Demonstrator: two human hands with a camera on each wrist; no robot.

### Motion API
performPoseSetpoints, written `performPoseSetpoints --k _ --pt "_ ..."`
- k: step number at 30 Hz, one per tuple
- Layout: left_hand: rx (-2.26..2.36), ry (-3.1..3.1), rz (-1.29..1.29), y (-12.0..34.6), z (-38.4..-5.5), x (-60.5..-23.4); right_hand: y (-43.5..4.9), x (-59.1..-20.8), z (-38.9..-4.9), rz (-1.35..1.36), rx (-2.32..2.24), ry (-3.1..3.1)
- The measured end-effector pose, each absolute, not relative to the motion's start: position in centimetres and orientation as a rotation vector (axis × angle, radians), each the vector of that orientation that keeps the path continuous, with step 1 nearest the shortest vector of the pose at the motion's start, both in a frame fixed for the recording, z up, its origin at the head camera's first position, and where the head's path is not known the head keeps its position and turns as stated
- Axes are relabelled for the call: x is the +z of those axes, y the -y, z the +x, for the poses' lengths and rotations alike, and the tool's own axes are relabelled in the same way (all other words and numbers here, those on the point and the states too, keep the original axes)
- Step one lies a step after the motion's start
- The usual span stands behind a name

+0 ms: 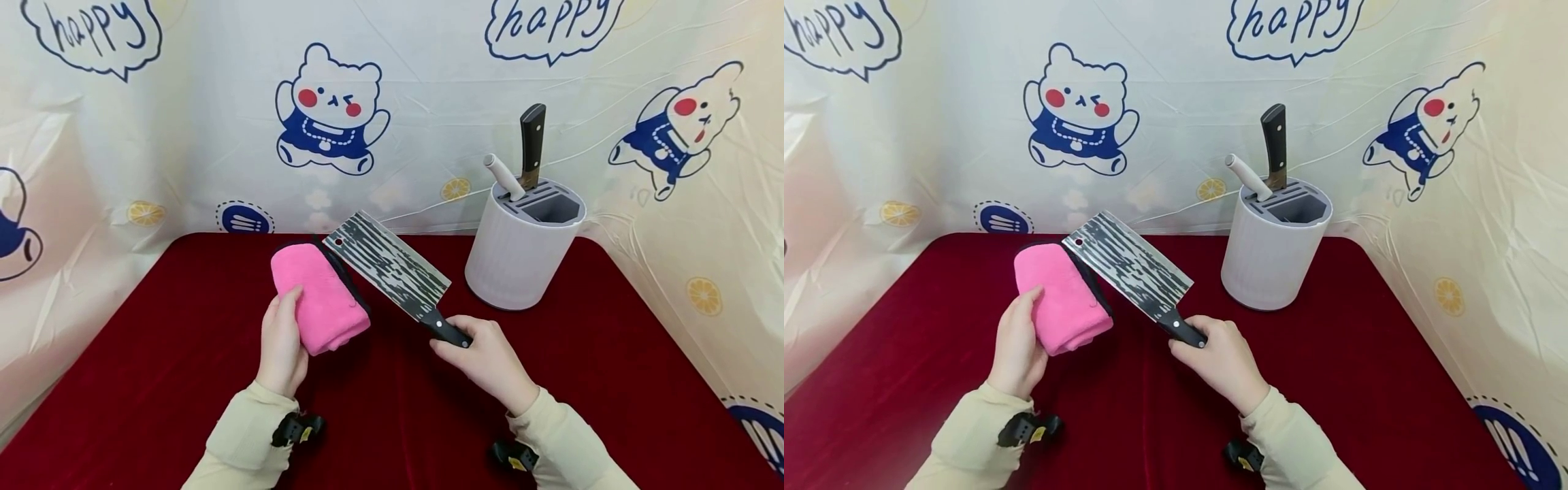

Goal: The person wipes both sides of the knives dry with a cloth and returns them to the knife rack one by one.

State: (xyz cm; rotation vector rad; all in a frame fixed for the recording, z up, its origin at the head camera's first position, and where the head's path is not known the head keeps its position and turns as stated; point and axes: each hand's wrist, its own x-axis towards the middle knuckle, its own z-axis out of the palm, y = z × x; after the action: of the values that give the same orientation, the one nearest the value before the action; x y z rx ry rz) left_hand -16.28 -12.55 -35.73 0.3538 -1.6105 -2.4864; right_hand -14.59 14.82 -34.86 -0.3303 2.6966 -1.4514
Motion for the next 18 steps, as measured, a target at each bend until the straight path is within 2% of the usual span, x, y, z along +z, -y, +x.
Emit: performPoseSetpoints --k 7,18 --pt "-2.616 1.597 0.151 12.3 -16.4 -35.5 -14.1 -34.7 -13.8 -0.443 -1.452 -2.650" --pt "-2.621 1.616 0.135 11.3 -16.1 -34.7 -13.2 -34.7 -13.0 -0.509 -1.396 -2.632"
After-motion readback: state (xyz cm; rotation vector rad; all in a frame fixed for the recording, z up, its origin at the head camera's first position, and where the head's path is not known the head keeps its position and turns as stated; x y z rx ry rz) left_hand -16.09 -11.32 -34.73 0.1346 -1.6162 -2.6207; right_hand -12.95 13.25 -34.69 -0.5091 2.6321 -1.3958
